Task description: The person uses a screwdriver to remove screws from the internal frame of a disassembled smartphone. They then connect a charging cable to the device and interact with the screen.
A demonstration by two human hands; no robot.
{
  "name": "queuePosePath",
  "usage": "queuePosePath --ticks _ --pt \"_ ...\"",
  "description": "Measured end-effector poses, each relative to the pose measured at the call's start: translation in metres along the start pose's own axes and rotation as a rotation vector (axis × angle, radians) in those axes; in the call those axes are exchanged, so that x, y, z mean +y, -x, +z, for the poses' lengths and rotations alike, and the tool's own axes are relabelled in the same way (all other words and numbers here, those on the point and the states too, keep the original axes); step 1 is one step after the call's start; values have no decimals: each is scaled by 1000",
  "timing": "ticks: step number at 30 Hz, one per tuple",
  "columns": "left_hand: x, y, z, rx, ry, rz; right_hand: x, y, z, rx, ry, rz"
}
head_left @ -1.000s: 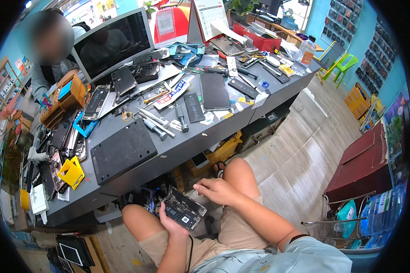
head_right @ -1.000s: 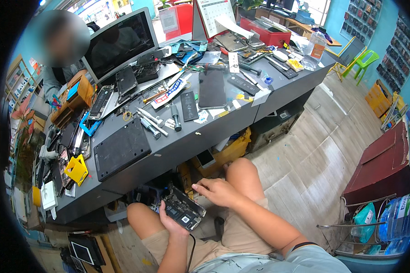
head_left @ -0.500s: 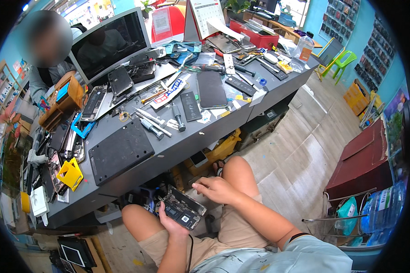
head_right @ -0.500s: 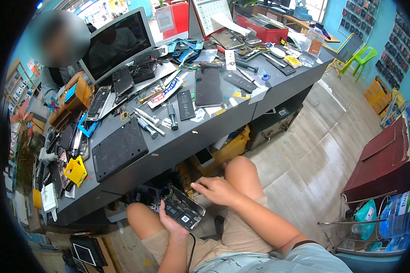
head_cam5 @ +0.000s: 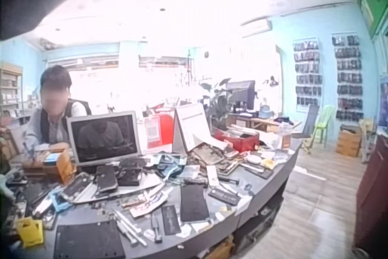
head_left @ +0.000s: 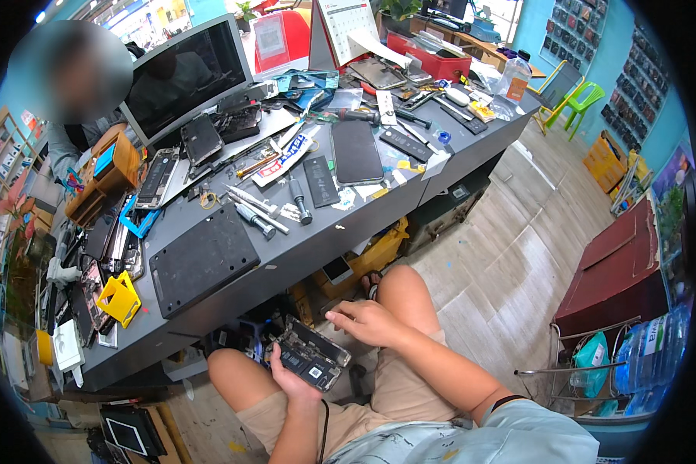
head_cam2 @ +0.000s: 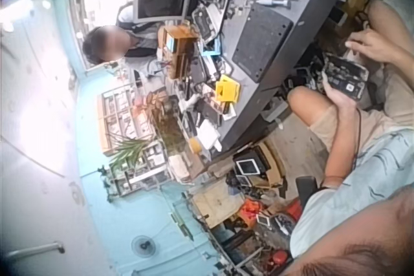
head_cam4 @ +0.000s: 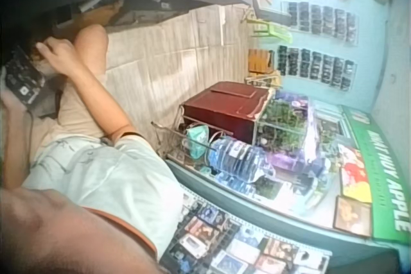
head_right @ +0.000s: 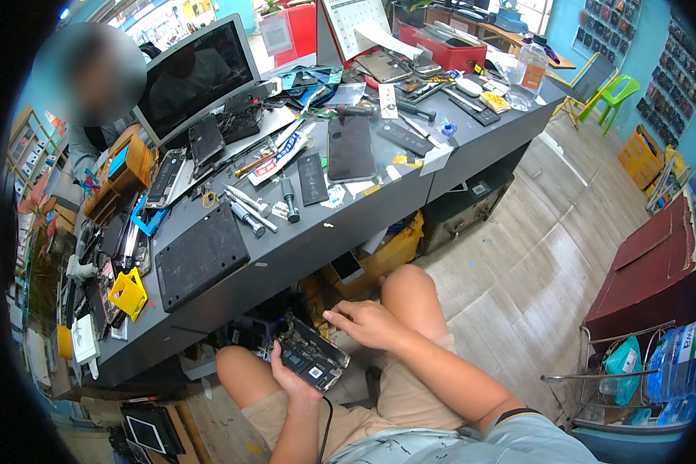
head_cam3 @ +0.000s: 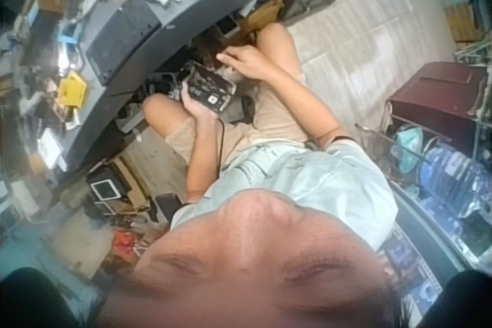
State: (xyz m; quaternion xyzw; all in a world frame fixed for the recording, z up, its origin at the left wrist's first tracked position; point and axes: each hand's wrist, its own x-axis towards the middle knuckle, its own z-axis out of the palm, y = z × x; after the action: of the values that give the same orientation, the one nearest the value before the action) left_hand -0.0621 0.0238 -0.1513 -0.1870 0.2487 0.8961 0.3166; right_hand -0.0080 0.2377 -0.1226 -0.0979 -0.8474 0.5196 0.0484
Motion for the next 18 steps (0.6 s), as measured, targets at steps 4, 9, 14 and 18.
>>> queuePosePath --ticks 4,9,14,18 --pt "0 3 5 -11 -7 -14 1 0 0 2 2 2" --pt "1 7 10 -13 -23 -21 -1 -1 0 4 -5 -1" --pt "-1 4 7 7 -8 -22 7 -2 4 24 11 -35" --pt "-1 6 9 -15 -33 -23 1 -1 0 3 -14 0"
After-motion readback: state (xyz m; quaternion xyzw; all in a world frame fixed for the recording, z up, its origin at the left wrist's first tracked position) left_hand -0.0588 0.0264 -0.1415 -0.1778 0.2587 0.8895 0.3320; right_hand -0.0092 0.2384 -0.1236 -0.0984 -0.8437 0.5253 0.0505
